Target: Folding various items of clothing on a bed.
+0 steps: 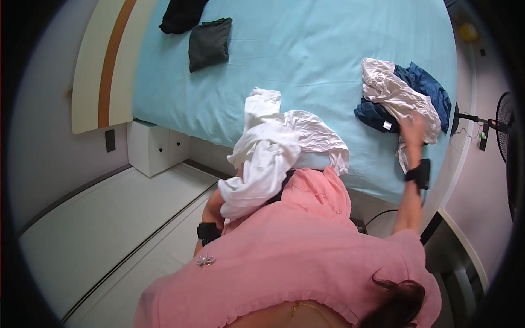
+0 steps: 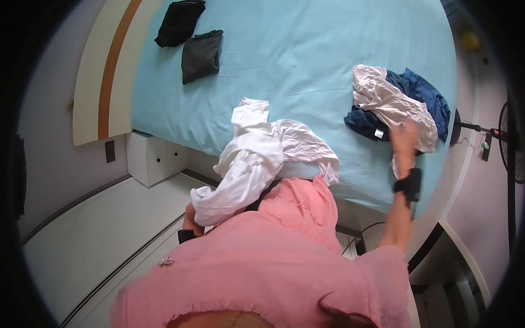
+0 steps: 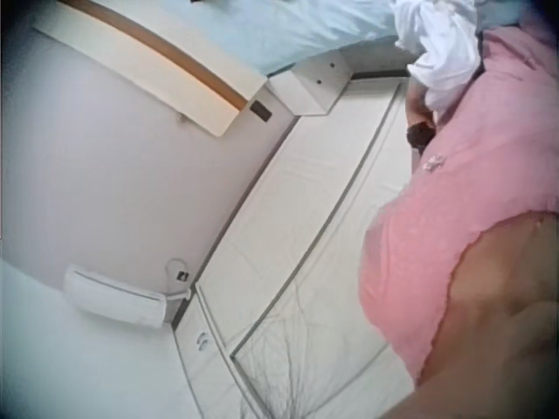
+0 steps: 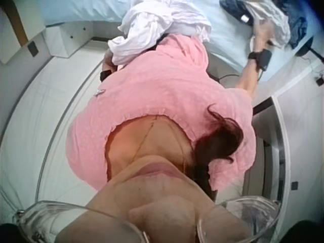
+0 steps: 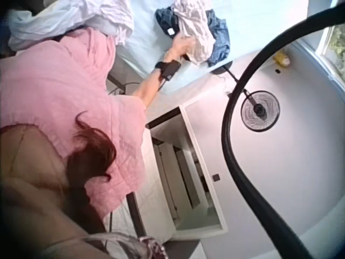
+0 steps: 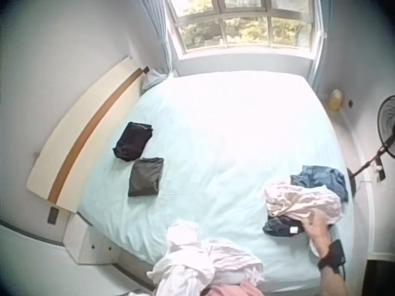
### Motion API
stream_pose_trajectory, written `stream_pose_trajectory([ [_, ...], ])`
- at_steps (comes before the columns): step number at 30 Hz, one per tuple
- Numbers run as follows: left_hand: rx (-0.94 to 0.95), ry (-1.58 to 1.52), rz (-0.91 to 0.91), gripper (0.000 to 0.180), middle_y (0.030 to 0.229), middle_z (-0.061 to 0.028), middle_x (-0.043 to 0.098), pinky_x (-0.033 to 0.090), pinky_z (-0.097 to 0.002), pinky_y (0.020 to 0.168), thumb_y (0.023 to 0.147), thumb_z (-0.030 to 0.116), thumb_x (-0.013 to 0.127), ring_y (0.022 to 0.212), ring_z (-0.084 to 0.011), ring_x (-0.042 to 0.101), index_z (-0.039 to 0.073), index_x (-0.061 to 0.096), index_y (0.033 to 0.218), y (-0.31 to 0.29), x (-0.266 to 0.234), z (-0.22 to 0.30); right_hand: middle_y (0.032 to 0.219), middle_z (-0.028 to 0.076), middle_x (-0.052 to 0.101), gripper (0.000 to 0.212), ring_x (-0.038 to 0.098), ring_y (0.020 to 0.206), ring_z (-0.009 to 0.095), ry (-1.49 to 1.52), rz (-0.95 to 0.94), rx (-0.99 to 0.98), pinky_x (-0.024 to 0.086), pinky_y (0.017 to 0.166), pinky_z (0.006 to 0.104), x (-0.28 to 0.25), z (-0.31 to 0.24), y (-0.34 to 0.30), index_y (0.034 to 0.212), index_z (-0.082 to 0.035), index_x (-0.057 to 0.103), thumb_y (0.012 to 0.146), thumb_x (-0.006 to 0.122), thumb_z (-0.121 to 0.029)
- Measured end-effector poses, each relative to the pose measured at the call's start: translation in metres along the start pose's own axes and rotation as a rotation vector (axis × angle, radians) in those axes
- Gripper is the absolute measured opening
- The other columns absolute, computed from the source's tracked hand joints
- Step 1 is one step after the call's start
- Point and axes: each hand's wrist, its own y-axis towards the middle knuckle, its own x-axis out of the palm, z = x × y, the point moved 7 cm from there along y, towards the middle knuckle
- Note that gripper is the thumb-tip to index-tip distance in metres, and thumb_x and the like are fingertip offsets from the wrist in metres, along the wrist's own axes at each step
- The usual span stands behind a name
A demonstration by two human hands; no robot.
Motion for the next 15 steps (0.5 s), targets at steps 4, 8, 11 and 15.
stream_pose_trajectory([
  [4, -0.166, 0.037, -0.466, 0.043, 0.093, -0.007, 0.061, 0.043, -0.0258, 0.076, 0.068, 0.02, 0.066, 0.086, -0.0128, 0.056, -0.006, 0.057, 0.101, 0.012, 0.017, 0.007, 0.11, 0.004, 0.055, 0.046, 0.05, 0.102, 0.016, 1.271, -1.022, 0.36, 0.041, 0.082, 0.03, 0.083, -0.234, -0.094, 0.117, -0.008, 0.052, 0.087, 0.046, -0.042],
  [8, -0.17, 0.05, -0.739, 0.03, 0.081, -0.0038, 0.062, 0.043, -0.0254, 0.071, 0.066, 0.013, 0.066, 0.077, -0.0101, 0.056, -0.007, 0.063, 0.088, 0.007, 0.034, 0.019, 0.082, 0.005, 0.058, 0.051, 0.051, 0.074, 0.013, 0.949, -1.119, 0.005, 0.041, 0.068, 0.0254, 0.122, -0.347, -0.137, 0.097, 0.0, 0.057, 0.079, 0.057, -0.048],
  [11, 0.132, 0.169, -0.756, 0.031, 0.083, -0.0038, 0.062, 0.044, -0.0252, 0.069, 0.067, 0.013, 0.066, 0.076, -0.0109, 0.056, -0.006, 0.061, 0.092, 0.0, 0.004, 0.047, 0.075, 0.003, 0.056, 0.037, 0.051, 0.07, 0.01, 1.165, -0.96, 0.254, 0.042, 0.064, 0.0243, 0.093, -0.352, -0.095, 0.087, -0.002, 0.057, 0.086, 0.049, -0.038],
  [15, 0.611, 0.388, 0.519, 0.036, 0.095, -0.0085, 0.061, 0.046, -0.0319, 0.079, 0.081, 0.026, 0.052, 0.086, -0.0219, 0.059, -0.001, 0.054, 0.106, -0.025, -0.132, 0.069, 0.074, 0.003, 0.059, 0.022, 0.056, 0.065, 0.014, 2.13, -0.335, 0.549, 0.048, 0.065, 0.028, 0.055, -0.214, 0.008, 0.089, -0.009, 0.058, 0.089, 0.045, -0.027],
])
